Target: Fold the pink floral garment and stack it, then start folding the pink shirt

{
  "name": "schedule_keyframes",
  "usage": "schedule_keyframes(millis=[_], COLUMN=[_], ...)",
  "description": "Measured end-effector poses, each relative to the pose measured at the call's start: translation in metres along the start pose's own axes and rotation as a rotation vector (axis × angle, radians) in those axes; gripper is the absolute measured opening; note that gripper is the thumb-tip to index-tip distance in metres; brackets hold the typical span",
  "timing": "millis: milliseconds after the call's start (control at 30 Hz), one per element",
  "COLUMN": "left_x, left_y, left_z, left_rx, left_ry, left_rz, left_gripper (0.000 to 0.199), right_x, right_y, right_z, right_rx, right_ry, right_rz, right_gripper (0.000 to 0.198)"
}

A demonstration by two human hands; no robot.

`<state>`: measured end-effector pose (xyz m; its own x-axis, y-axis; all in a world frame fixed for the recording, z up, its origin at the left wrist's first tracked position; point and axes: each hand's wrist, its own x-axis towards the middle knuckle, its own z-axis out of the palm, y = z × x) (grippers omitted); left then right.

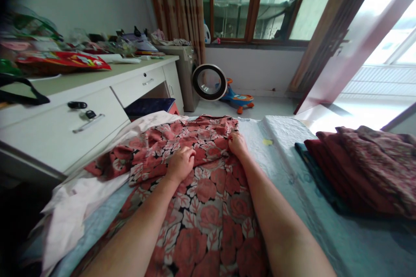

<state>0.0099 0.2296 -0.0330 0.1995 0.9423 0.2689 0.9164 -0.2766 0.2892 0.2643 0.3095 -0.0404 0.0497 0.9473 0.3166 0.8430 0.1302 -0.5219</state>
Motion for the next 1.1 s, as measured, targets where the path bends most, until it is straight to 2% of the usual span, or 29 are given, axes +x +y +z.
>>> schedule_keyframes(millis=[167, 333, 433, 500, 667, 833, 933, 1100], left_x=[-0.001, 0.001, 0.017, 0.035, 0.082, 0.092, 0.089, 0.092], left_y=[0.0, 0.014, 0.023, 0.026, 0.017, -0.008, -0.019, -0.026], left_z=[0.004, -0.002, -0.012, -0.02, -0.018, 0.008, 0.019, 0.019], left_rx=[0.053, 0.217, 0.259, 0.24, 0.161, 0.115, 0.125, 0.131], left_ry=[-0.019, -0.087, -0.213, -0.244, -0.011, 0.018, 0.049, 0.068], left_rz=[0.022, -0.025, -0.017, -0.004, -0.082, -0.304, -0.286, -0.245], left_gripper=[0.023, 0.031, 0.033, 0.029, 0.032, 0.034, 0.035, 0.033], right_x=[-0.006, -0.005, -0.005, -0.005, -0.004, -0.004, -0.002, -0.001], right_y=[0.015, 0.018, 0.018, 0.018, 0.019, 0.022, 0.022, 0.019], right_z=[0.007, 0.005, 0.005, 0.005, 0.006, 0.008, 0.011, 0.013], right_rx=[0.048, 0.087, 0.103, 0.103, 0.107, 0.118, 0.103, -0.006], right_ry=[0.011, -0.001, -0.002, 0.002, 0.003, 0.021, 0.028, 0.022], right_rz=[-0.024, -0.061, -0.062, -0.052, -0.037, -0.013, 0.005, -0.008], right_gripper=[0.025, 0.023, 0.022, 0.022, 0.022, 0.023, 0.027, 0.028])
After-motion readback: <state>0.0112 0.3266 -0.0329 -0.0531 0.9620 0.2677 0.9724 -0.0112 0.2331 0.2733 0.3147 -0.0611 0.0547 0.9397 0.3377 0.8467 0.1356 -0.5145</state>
